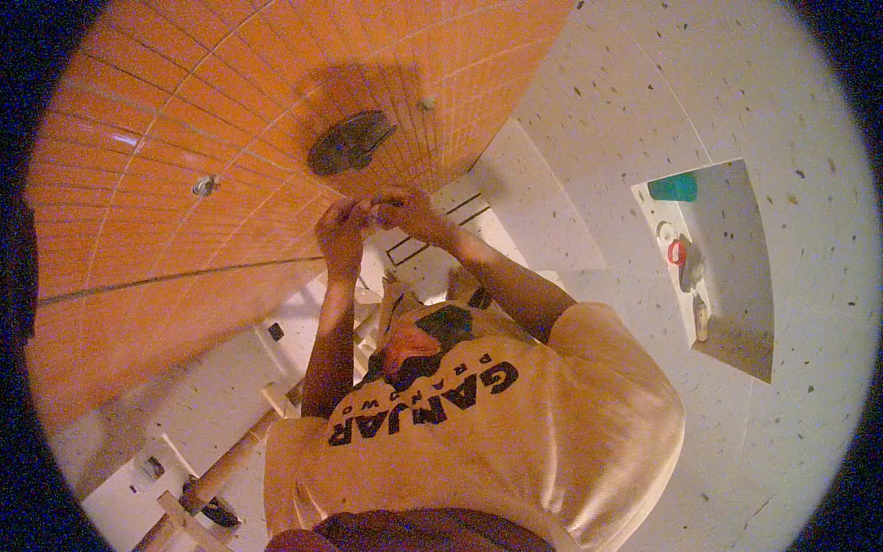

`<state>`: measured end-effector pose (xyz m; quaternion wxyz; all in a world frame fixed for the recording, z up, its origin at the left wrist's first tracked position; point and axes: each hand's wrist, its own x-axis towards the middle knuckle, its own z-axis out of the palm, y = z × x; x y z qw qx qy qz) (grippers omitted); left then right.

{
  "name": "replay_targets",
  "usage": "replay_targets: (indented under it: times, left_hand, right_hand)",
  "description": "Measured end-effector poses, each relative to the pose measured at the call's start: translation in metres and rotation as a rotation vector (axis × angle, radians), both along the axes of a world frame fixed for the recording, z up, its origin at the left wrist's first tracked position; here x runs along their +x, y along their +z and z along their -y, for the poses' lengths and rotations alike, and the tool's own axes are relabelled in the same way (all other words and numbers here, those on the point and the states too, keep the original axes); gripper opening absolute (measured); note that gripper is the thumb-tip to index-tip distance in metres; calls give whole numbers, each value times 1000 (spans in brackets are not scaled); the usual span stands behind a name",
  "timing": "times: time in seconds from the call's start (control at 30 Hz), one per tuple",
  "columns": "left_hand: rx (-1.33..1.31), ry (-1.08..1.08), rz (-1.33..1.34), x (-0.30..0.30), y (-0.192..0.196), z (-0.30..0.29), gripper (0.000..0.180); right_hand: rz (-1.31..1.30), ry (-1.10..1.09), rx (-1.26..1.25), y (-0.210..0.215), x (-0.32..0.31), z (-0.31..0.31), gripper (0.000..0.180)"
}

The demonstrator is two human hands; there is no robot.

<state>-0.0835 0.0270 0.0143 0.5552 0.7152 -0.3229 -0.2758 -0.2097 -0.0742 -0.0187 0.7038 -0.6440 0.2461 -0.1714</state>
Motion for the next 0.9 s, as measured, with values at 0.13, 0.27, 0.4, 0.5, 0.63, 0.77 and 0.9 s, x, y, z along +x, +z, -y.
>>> replay_targets:
  times: [0.13,0.27,0.4,0.5,0.63,0.77,0.9]
  left_hand:
    - [-31,-57,-27,0,7,6,21]
    - [-57,-91,-144,-8,18,17,18]
    - [-64,-92,-234,15,-10,23,23]
    - [-46,-8,-449,33,-16,36,29]
    - [-37,-54,-456,50,-15,52,34]
    - [-103,-36,-626,48,-17,65,36]
    - [-198,-96,-695,50,-17,63,35]
  right_hand:
    - [19,-118,179,14,-4,-2,27]
    - [127,-246,282,5,-3,1,28]
    - [174,-427,143,-12,12,12,24]
    - [23,-551,130,-7,22,26,20]
    - [-16,-556,55,-8,39,31,16]
    - [-9,-582,11,-28,62,37,15]
    - [64,-626,115,-5,71,21,18]
